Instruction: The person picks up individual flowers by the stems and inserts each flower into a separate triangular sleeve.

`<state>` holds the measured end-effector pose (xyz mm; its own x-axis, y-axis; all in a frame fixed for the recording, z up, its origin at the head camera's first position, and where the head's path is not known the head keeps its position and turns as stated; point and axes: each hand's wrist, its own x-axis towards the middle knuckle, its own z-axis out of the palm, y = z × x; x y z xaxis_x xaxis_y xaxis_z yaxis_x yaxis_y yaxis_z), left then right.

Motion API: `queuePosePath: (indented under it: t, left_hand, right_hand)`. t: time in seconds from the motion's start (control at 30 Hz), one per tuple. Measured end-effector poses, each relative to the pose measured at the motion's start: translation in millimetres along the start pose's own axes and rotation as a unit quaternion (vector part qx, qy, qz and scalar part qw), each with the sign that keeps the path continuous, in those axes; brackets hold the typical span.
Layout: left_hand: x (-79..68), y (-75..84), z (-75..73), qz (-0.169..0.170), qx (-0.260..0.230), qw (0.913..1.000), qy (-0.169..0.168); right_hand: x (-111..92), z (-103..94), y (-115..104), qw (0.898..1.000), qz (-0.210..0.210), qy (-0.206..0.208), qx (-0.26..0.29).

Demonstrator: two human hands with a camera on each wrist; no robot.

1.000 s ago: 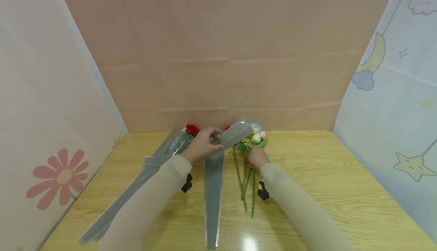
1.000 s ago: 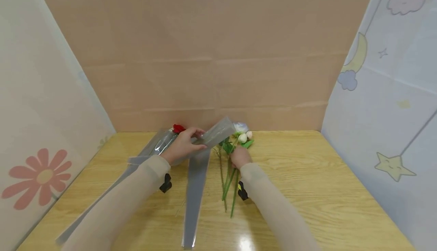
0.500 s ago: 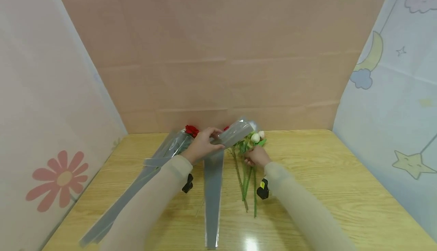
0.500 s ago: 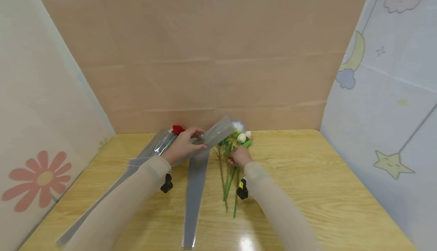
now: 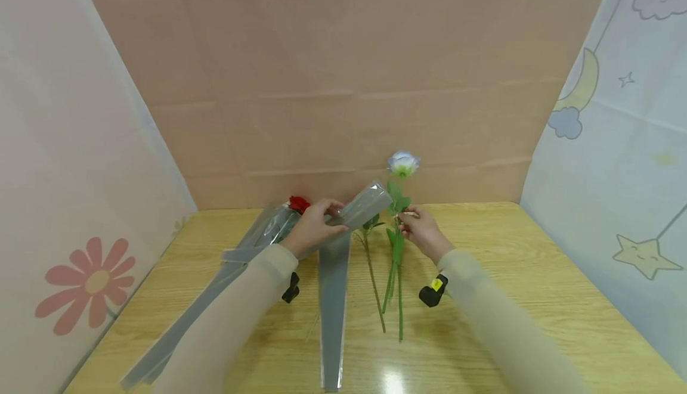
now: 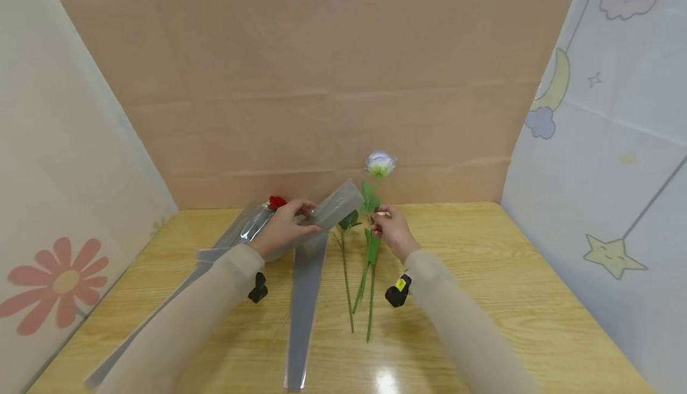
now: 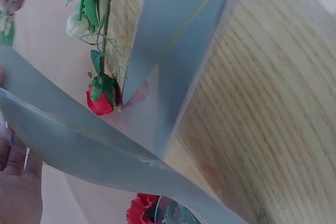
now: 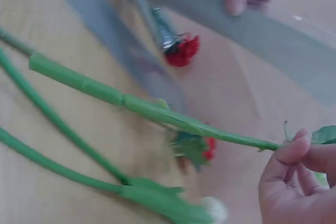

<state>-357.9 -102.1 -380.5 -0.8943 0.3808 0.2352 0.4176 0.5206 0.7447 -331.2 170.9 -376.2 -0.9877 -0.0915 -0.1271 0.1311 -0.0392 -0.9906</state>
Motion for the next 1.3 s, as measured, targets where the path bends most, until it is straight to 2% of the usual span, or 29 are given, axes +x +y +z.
queuePosePath:
  t: [0.13,0.23,0.37,0.47,0.7,0.8,1.13,1.3]
  left_hand:
    - [-0.4,0.6,0.1,0.003,-0.004,1.0000,-0.003]
    - [-0.3,0.6,1.2,0.002,-0.004,1.0000,-0.006]
    - [0.1,-1.0,4.0,-0.002,-0.001,0.9999,-0.015]
    - [-0.5,-2.5,6.2,-0.003,0.003,0.9998,-0.021]
    - [-3.2,-0.3,9.6,-0.011,0.000,0.9987,-0.050]
    - [-3.6,3.7,10.3,-0.008,0.003,0.9983,-0.058]
    - [-3.7,7.8,8.4,0.026,-0.018,0.9993,-0.018]
    - [-1.7,4.4,7.8,0.037,-0.010,0.9992,-0.011]
  right_hand:
    - [-7,-8.8,-23,0.996,-0.073,0.021,0.037]
    - [-11,-14.3,-44,0.984,-0.146,0.033,0.094]
    - [-20,-18.8,-70,0.956,-0.235,0.042,0.173]
    - [-25,-19.9,-84,0.931,-0.283,0.056,0.223]
    - [-30,-16.5,-101,0.878,-0.362,0.107,0.293]
    - [-30,-13.4,-104,0.862,-0.380,0.112,0.317]
    - [-24,-6.9,-99,0.854,-0.391,0.114,0.325]
    - [-23,-5.2,-94,0.858,-0.384,0.113,0.322]
